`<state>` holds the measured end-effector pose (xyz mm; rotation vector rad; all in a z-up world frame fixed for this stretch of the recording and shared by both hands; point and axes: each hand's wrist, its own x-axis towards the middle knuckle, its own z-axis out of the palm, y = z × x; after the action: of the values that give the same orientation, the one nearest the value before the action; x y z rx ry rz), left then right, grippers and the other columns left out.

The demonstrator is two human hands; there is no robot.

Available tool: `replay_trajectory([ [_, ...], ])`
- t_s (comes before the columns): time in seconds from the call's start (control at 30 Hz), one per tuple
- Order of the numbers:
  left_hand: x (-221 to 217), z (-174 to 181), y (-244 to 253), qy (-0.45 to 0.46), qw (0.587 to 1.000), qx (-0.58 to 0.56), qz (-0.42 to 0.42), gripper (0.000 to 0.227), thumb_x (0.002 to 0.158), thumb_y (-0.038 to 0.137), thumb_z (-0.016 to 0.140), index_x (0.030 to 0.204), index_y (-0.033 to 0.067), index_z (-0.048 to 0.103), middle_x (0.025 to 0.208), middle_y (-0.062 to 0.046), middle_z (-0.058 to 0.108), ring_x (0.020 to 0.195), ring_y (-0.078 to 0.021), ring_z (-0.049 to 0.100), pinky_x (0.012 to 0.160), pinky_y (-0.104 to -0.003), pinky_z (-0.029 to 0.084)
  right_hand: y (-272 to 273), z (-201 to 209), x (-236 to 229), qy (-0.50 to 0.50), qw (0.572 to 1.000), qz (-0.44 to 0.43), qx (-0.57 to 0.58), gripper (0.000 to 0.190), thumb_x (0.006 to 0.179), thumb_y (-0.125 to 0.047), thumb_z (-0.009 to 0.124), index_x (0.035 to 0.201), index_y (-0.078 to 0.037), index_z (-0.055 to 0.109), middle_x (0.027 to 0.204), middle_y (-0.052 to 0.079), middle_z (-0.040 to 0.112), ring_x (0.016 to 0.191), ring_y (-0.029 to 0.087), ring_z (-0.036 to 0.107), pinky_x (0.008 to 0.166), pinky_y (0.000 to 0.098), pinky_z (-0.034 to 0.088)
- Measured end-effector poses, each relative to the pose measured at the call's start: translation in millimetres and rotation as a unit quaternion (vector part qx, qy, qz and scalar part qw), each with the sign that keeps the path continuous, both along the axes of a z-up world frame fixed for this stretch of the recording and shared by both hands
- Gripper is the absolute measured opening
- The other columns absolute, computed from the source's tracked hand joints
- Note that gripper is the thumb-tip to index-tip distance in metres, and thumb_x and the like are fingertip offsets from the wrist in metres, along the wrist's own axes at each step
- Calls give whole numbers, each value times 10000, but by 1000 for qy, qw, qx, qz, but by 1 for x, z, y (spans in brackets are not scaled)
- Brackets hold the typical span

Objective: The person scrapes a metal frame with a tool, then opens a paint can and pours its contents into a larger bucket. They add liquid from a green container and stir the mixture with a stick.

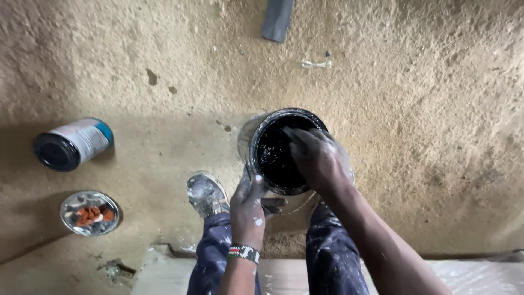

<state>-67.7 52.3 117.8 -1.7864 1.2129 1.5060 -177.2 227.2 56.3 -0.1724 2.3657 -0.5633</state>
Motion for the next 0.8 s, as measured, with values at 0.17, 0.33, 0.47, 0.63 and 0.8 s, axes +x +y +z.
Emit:
replay_trajectory([
  [0.17, -1, -8, 5, 74, 989, 47, 123, 1055, 816, 487, 864, 1731, 21, 622, 1474, -253, 865, 1028, -337, 801, 797, -415, 654, -13, 15, 7, -77, 991, 21, -111, 154, 1032, -242, 753, 1107, -168, 866, 982, 46, 869, 800, 234, 788, 656, 418, 596],
  [0.33, -11, -2, -9, 30, 999, -14, -6, 1203, 801, 709, 815, 1754, 21, 556, 1845, -205, 607, 1713, -331, 594, 1429, -418, 420, -2, 3, 9, 35, 999, -20, -1, 375, 1128, -361, 711, 1470, -229, 792, 1175, 126, 835, 1039, 434, 790, 826, 605, 623],
  [0.47, -15, 4, -8, 62, 998, -24, -8, 715, 915, 573, 797, 1423, 71, 790, 1438, -149, 873, 1320, -296, 820, 1123, -395, 643, -21, 18, 9, -73, 995, 15, -73, 255, 1025, -364, 793, 1212, -198, 844, 1170, 122, 880, 1004, 359, 848, 780, 500, 639],
  [0.63, -8, -10, -8, 67, 993, -58, -82, 576, 984, 714, 791, 867, 162, 674, 702, 54, 444, 669, -167, 434, 742, -367, 477, -18, 17, -6, -50, 997, -22, 52, 485, 1136, -434, 641, 1601, -401, 775, 1279, 120, 837, 1078, 439, 815, 826, 615, 640],
  [0.8, 4, -16, -11, 99, 993, -41, -40, 420, 1018, 459, 912, 914, 94, 730, 699, -41, 694, 591, -188, 711, 517, -340, 529, -4, 7, 7, 24, 978, 3, -208, 401, 1072, -328, 815, 1420, -133, 856, 1339, 142, 899, 1174, 352, 852, 988, 468, 641],
])
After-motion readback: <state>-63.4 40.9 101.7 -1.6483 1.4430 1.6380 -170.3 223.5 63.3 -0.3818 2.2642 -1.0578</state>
